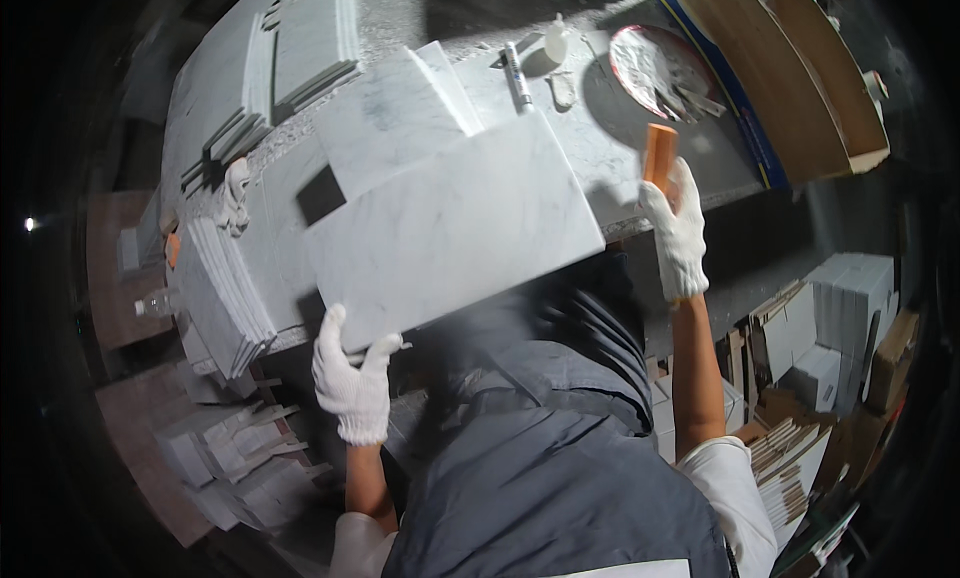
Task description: The person repeatedly picks up rectangular stone tiles, rubs their edges with an orange block, and places them into a cardboard box. The person also wipes tile surfaces with gloved hands and stacks finished tiles on the table.
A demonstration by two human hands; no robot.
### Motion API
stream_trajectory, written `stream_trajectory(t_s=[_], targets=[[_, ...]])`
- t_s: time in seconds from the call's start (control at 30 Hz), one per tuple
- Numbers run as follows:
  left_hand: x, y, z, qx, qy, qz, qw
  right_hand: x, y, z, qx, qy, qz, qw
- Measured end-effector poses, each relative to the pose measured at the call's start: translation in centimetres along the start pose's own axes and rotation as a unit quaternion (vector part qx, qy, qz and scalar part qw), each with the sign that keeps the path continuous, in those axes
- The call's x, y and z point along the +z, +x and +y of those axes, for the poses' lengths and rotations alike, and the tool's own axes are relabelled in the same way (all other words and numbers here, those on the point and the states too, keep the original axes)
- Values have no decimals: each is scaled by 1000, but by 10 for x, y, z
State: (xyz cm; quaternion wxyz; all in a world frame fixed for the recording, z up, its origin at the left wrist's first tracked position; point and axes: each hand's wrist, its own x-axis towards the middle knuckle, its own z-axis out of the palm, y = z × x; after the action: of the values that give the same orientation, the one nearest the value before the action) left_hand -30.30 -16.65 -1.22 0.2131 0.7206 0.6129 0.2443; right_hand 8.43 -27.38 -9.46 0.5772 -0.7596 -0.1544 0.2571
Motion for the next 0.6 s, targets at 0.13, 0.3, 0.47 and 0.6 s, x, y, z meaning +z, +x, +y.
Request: stream_trajectory(t_s=[0.13,0.3,0.47,0.6], targets=[[-40,1,35,48,172,-140,974,-20,-64,5,-56,124,-17,990],[-27,54,72,278,156,-59,946,10,-115,17,-92,114,-20,989],[71,117,105,461,184,-84,864,38,-104,26,-426,-143,-63,891],[110,124,112,521,155,-65,837,53,-60,32,-462,-164,105,865]])
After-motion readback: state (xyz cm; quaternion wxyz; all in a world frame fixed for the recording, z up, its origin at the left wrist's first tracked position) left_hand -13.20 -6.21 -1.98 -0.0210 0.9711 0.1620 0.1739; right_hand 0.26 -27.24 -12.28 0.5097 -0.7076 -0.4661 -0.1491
